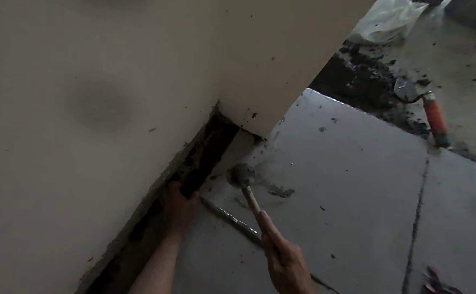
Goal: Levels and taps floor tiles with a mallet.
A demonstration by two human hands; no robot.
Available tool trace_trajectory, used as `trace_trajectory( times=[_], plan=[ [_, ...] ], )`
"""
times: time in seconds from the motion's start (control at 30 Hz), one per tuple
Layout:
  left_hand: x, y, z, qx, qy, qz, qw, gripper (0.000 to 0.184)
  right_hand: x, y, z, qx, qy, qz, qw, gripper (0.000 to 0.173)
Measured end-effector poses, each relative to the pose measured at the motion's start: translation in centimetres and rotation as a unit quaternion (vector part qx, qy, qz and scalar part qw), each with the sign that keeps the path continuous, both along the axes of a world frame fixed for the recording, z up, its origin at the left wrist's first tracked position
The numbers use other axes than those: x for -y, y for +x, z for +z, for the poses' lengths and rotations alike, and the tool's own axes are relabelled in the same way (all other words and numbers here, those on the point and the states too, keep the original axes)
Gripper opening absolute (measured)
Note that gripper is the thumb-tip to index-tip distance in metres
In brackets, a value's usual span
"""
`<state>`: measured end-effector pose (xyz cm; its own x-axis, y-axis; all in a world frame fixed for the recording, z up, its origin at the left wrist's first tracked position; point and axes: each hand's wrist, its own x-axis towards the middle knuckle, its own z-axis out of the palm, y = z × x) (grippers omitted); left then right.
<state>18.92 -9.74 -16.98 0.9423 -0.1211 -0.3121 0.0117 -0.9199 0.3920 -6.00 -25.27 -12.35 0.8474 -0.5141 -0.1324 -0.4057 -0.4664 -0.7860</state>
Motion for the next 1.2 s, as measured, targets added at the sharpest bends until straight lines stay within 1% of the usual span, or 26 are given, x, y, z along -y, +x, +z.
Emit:
trace_trajectory(
  times=[0.07, 0.1, 0.13, 0.17, 0.23, 0.27, 0.3, 0.33, 0.4, 0.47, 0.5, 0.6, 0.7, 0.77, 0.8, 0.87, 0.9, 0.97, 1.0, 1.07, 1.17, 1.2],
  plan=[
    [0.3, -0.2, 0.2, -0.007, 0.021, 0.003, 1.000, 0.071, 0.4, 0.6, -0.4, -0.079, 0.036, -0.004, 0.996, 0.053],
    [0.6, -0.1, 0.5, -0.009, 0.022, 0.005, 1.000, 0.071, 0.7, 1.3, -0.3, -0.097, 0.053, -0.012, 0.994, 0.052],
    [0.7, 0.1, 0.6, -0.006, 0.021, 0.003, 1.000, 0.071, 0.9, 2.0, 0.0, -0.081, 0.062, -0.024, 0.995, 0.051],
    [0.6, 0.2, 0.6, -0.005, 0.017, 0.000, 1.000, 0.071, 0.9, 2.5, 0.2, -0.042, 0.056, -0.034, 0.997, 0.050],
    [0.3, -0.2, 0.0, 0.001, 0.005, -0.001, 1.000, 0.071, 1.0, 2.7, -0.2, 0.022, 0.022, -0.037, 0.999, 0.050],
    [0.2, -0.4, -0.4, 0.003, 0.004, 0.000, 1.000, 0.071, 1.3, 2.8, -0.7, 0.017, 0.016, -0.039, 0.999, 0.050],
    [0.3, -0.5, -0.5, -0.003, 0.009, 0.005, 1.000, 0.072, 1.8, 3.1, -1.1, -0.019, 0.033, -0.044, 0.998, 0.050],
    [0.4, -0.5, -0.4, -0.008, 0.011, 0.009, 1.000, 0.072, 2.5, 3.6, -1.2, -0.056, 0.072, -0.050, 0.995, 0.050],
    [0.5, -0.1, -0.2, 0.000, -0.002, 0.008, 1.000, 0.070, 3.4, 4.9, -1.1, -0.020, 0.107, -0.074, 0.991, 0.048],
    [0.3, 0.0, -0.3, 0.007, -0.011, 0.003, 1.000, 0.070, 3.2, 5.5, -1.5, 0.046, 0.092, -0.096, 0.990, 0.049],
    [0.3, -0.2, -0.3, 0.008, -0.013, 0.005, 1.000, 0.069, 3.1, 5.6, -2.1, 0.059, 0.081, -0.104, 0.990, 0.051],
    [0.3, -0.6, -0.5, 0.010, -0.022, 0.018, 1.000, 0.067, 3.9, 6.4, -2.3, 0.025, 0.140, -0.119, 0.983, 0.049],
    [0.3, -0.1, -0.7, 0.021, -0.008, 0.011, 1.000, 0.071, 4.3, 7.4, -1.9, 0.043, 0.110, -0.118, 0.986, 0.049],
    [0.2, -0.7, -0.6, 0.005, -0.006, 0.024, 1.000, 0.071, 4.7, 7.5, -2.0, -0.005, 0.130, -0.122, 0.984, 0.049],
    [0.2, -0.7, -0.5, 0.006, -0.008, 0.023, 1.000, 0.070, 4.9, 7.7, -1.9, -0.006, 0.134, -0.129, 0.983, 0.048],
    [0.5, 0.0, -0.3, 0.016, -0.008, 0.016, 1.000, 0.068, 5.2, 8.3, -1.5, 0.036, 0.120, -0.136, 0.983, 0.047],
    [0.4, 0.0, -0.3, 0.011, -0.005, 0.019, 1.000, 0.069, 5.2, 8.3, -1.7, 0.035, 0.113, -0.130, 0.984, 0.048],
    [0.3, -0.5, -0.1, -0.003, 0.003, 0.024, 1.000, 0.070, 5.4, 7.5, -1.7, -0.018, 0.121, -0.123, 0.985, 0.048],
    [0.5, -0.5, -0.1, 0.000, 0.001, 0.022, 1.000, 0.070, 5.4, 7.3, -1.4, -0.018, 0.110, -0.121, 0.986, 0.047],
    [0.8, 0.2, 0.2, 0.004, 0.002, 0.017, 1.000, 0.072, 5.1, 6.6, -1.3, 0.015, 0.076, -0.107, 0.991, 0.048],
    [0.4, -0.6, 0.3, -0.003, 0.014, 0.021, 1.000, 0.075, 4.1, 4.2, -1.5, -0.035, 0.077, -0.072, 0.994, 0.049],
    [0.6, -0.4, 0.3, 0.001, 0.012, 0.018, 1.000, 0.074, 3.8, 3.6, -1.4, -0.019, 0.066, -0.071, 0.995, 0.048]
  ],
)
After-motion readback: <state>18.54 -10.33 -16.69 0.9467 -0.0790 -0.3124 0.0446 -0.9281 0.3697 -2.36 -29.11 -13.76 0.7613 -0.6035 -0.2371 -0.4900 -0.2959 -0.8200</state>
